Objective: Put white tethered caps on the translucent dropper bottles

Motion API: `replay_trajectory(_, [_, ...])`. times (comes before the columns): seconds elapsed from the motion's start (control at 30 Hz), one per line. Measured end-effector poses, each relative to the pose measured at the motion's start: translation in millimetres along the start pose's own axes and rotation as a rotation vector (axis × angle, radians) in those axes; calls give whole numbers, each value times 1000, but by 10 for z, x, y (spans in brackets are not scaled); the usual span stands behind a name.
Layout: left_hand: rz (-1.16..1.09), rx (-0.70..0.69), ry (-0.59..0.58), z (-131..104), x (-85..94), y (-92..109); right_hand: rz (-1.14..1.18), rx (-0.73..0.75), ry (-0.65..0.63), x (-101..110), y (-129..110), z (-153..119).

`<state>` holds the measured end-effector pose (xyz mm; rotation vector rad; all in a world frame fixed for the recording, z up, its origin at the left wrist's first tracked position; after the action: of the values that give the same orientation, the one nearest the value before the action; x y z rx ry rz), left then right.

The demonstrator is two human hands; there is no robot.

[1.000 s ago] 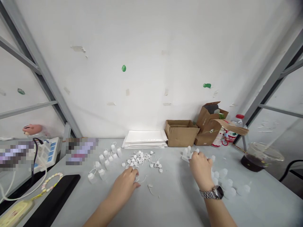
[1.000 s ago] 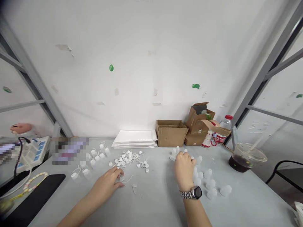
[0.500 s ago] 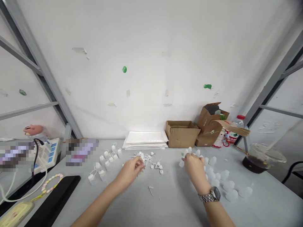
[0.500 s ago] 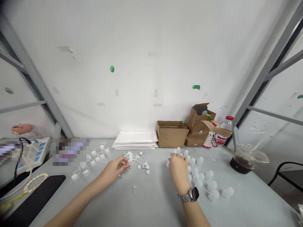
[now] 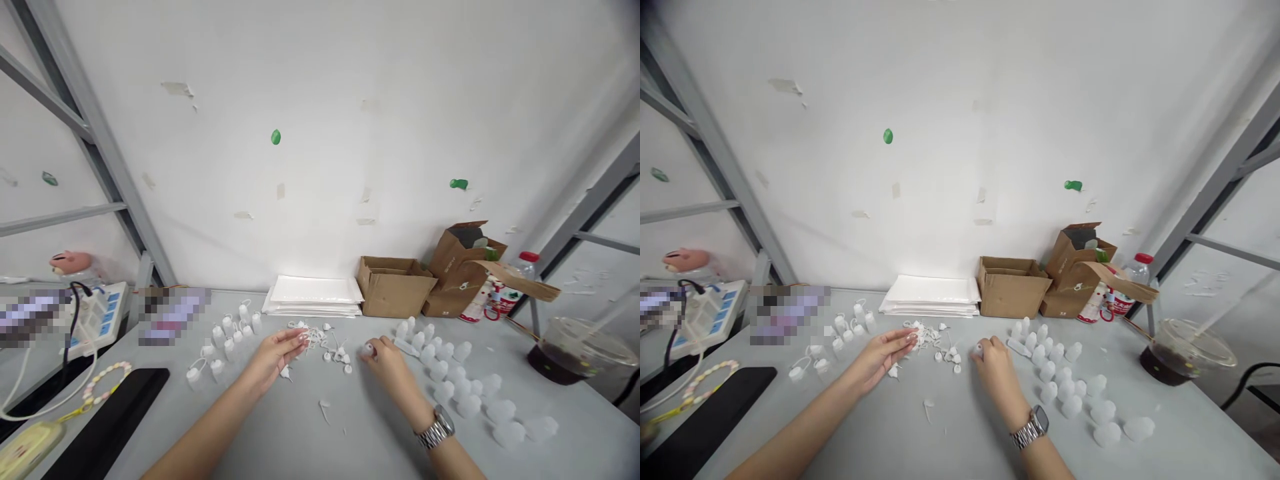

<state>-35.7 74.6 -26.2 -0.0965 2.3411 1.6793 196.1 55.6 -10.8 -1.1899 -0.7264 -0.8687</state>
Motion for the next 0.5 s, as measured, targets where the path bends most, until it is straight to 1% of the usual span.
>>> replay_trajectory(0.07, [2, 11, 37, 15, 24, -10, 200, 50, 39, 13, -89, -10])
replay_trajectory(0.13, [8, 27, 44, 17, 28, -27, 431, 100, 65, 30, -211, -48])
replay_trajectory(0.17, [7, 31, 42, 11, 25, -33, 541, 112, 53, 29, -276, -76])
replay_trajectory(0.27, [-5, 30, 19, -30, -13, -36, 757, 144, -72, -21, -482, -176])
replay_trajectory(0.33, [-23, 21, -21, -71, -60, -26, 781, 172, -130, -60, -590, -234])
replay_trajectory(0.43, [-60, -2, -76, -134, -138, -7, 715, 183, -154, -114, -678, -280])
replay_trajectory(0.5, [-71, -17, -113, -173, -192, 0, 671, 159, -167, -151, -702, -293])
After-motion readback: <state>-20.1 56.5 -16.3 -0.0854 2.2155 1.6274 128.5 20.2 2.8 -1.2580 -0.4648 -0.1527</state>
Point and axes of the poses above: each hand's wrist, its own z-axis towards the middle knuckle, its own x-axis out of the back of the hand, y = z × x, the point moved 4 cm from there along z, towards the middle knuckle, and after that the axes turned 10 degrees about z, right-handed, at the moved point
